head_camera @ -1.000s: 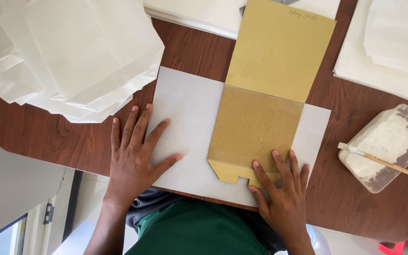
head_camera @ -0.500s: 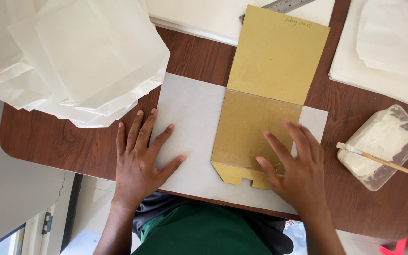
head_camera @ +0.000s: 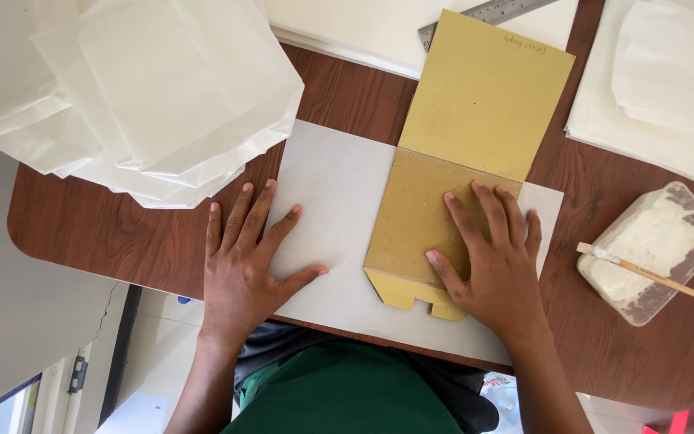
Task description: Manually assembling bags by folding the bottom, applying glue with a brush, and pressing the seams.
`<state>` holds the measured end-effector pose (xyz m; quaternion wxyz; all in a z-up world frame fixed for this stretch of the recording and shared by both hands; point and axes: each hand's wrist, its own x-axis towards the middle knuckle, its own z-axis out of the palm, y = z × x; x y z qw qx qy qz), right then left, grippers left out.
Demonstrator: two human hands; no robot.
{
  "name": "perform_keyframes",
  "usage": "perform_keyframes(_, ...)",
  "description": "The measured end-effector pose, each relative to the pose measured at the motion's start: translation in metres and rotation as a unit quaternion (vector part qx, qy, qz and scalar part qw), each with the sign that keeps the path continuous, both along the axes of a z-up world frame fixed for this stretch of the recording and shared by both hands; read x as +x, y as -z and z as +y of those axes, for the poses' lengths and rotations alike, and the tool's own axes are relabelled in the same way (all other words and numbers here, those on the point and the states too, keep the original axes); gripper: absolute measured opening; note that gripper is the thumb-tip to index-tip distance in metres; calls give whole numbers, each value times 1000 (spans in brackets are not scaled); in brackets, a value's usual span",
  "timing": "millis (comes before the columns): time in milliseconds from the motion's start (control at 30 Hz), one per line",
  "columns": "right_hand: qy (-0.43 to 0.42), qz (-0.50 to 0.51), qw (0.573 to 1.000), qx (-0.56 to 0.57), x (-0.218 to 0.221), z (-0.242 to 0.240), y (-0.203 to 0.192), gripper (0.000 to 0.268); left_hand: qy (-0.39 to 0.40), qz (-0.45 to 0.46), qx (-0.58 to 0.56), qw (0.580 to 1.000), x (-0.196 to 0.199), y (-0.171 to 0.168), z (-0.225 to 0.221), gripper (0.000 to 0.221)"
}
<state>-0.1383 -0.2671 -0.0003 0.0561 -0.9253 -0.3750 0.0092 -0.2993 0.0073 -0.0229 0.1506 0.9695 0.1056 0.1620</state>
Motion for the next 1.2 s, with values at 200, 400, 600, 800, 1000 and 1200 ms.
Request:
perform_keyframes(200,-47,64,997,10,18,6,-14,60,11,5,8,1000,-1,0,0,71)
perform_keyframes(400,-60,82,994,30,24,4,-11,56,9,6,7,1000,-1,0,0,71)
perform_keyframes(600,-67,88,992,55,26,0,-6,58,3,30,5,1000,-2,1,1,87)
perform_keyframes(800,-64,119,989,67,25,-2,-8,57,4,34,17,999,-3,2,0,97)
perform_keyframes(1000,-65,99,991,59,24,-6,0,59,6,36,18,999,-3,2,0,97)
perform_keyframes(1200,-68,88,992,61,23,-7,4,60,2,32,21,999,-4,3,0,95)
